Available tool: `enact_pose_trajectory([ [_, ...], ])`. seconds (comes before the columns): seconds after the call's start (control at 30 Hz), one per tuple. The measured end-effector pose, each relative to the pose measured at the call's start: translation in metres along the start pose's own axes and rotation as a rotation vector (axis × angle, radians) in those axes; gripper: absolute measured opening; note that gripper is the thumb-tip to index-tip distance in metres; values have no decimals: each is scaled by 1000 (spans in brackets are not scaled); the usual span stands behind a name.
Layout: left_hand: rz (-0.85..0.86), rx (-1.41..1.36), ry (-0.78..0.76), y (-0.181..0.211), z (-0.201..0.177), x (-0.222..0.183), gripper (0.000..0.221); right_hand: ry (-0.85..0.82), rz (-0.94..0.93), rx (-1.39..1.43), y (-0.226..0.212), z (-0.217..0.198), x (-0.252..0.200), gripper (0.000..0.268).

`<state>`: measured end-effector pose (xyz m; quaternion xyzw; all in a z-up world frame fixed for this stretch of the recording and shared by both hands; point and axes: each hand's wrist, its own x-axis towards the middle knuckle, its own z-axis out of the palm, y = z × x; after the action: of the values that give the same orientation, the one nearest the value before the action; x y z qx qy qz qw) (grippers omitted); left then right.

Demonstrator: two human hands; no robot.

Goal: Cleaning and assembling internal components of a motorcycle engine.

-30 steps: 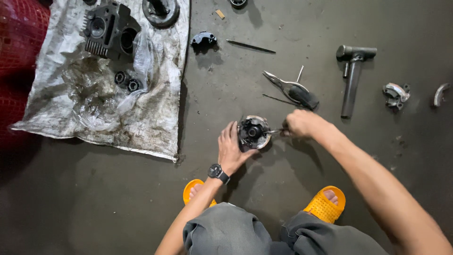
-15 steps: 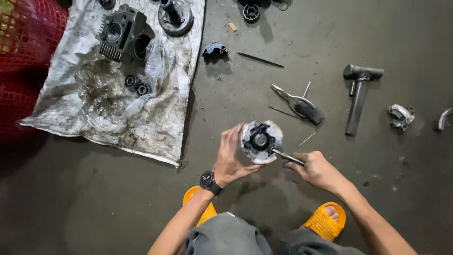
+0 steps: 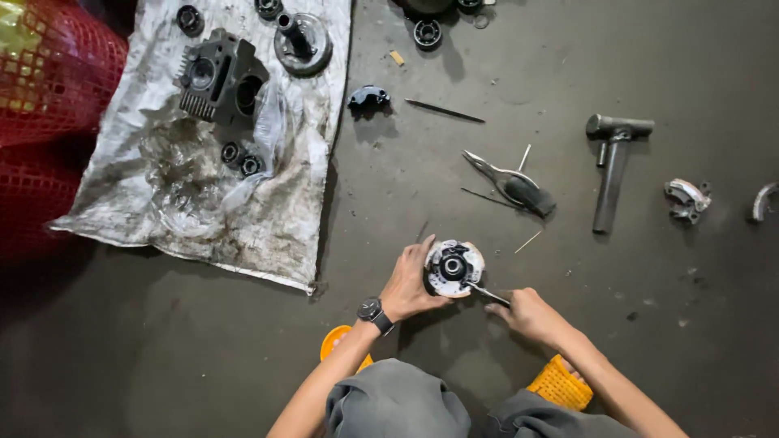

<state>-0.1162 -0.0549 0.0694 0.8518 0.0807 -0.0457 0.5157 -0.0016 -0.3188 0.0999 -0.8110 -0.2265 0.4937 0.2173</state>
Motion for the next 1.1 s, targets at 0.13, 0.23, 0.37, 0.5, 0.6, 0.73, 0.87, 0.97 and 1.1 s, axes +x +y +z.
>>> enact_pose_trajectory([
  [0.13, 178, 137, 38, 14, -17, -5, 123, 29, -135, -53, 3, 12, 4, 27],
  [0.23, 194, 165, 10, 16, -23, -13, 114, 15, -125, -46, -17, 16, -1, 28],
  [0.37, 104, 66, 30, 14, -30, -14, 112, -40, -125, -14, -31, -3, -9, 30],
  [0.5, -9, -24, 71, 27, -52, -8, 110, -43, -39, -15, -7, -19, -16, 29],
  [0.6, -141, -194, 4, 34, -68, -2, 112, 170, 3, -128, 43, -27, -24, 29],
  [0.73, -65, -688, -197, 64, -99, 6, 118, 572, -6, -287, 83, -34, -40, 30],
  [0.87, 3, -738, -291, 94, -122, 14, 122, 648, 69, -293, 105, -28, -47, 30],
  [0.97, 59, -772, -349, 107, -132, 16, 124, 696, 70, -289, 117, -22, -47, 34],
  [1.1, 55, -838, -395, 116, -136, 16, 127, 728, 65, -274, 120, -21, -47, 36],
])
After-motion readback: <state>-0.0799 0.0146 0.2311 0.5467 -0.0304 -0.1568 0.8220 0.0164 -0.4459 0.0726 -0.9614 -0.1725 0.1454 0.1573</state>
